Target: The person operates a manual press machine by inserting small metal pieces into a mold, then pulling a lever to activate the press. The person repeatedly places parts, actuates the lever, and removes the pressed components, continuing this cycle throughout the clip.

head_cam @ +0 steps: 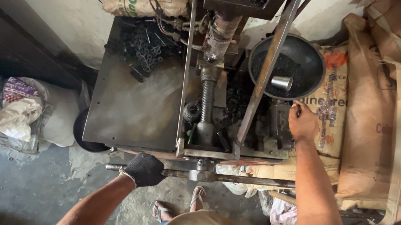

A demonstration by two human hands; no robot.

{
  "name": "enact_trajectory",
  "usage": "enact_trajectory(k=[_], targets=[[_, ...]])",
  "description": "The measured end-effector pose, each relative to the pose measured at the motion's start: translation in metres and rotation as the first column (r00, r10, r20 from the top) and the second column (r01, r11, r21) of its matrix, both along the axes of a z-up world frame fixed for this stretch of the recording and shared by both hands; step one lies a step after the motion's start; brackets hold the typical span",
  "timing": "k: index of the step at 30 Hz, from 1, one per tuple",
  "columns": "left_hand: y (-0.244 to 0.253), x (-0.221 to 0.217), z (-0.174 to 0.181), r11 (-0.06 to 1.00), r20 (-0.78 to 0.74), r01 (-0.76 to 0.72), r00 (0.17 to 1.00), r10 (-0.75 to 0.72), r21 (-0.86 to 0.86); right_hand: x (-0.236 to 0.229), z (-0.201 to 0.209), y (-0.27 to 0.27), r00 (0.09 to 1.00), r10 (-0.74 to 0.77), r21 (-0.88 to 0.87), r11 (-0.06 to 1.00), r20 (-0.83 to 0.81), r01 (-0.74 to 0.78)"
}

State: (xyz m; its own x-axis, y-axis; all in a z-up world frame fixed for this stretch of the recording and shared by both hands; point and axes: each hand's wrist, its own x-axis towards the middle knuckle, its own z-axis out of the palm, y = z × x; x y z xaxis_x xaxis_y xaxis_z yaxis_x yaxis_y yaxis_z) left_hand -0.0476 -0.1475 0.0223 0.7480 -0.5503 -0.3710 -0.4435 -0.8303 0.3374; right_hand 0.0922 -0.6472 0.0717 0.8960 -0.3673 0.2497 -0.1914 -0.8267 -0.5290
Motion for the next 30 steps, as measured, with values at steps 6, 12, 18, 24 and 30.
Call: enact_trajectory(k=[6,12,18,24,30], targets=[[0.001,0.000,0.002,1.000,-0.007,0.007,1.000,-0.007,0.001,0.000,-0.002,-0.002,1.000,0.008,-0.017,1.000,0.027,-0.007],[0.001,-0.004,-0.004,0.999,0.047,-0.009,0.999,0.011,-0.043,0.000,-0.009,-0.007,0.993,0.071,-0.002,0.997,0.098,-0.071],[0.003,-0.008,-0.012,0.999,0.095,-0.010,0.995,0.014,-0.043,0.002,-0.015,-0.011,0.984,0.093,-0.048,0.995,0.151,-0.087],[0.003,-0.007,-0.005,0.999,0.084,-0.019,0.996,0.023,-0.049,0.003,-0.016,-0.013,0.989,0.094,-0.024,0.995,0.115,-0.092],[0.003,-0.004,-0.006,1.000,0.066,0.010,0.998,-0.009,-0.015,0.002,-0.011,-0.011,0.933,0.242,-0.100,0.970,0.266,-0.223]])
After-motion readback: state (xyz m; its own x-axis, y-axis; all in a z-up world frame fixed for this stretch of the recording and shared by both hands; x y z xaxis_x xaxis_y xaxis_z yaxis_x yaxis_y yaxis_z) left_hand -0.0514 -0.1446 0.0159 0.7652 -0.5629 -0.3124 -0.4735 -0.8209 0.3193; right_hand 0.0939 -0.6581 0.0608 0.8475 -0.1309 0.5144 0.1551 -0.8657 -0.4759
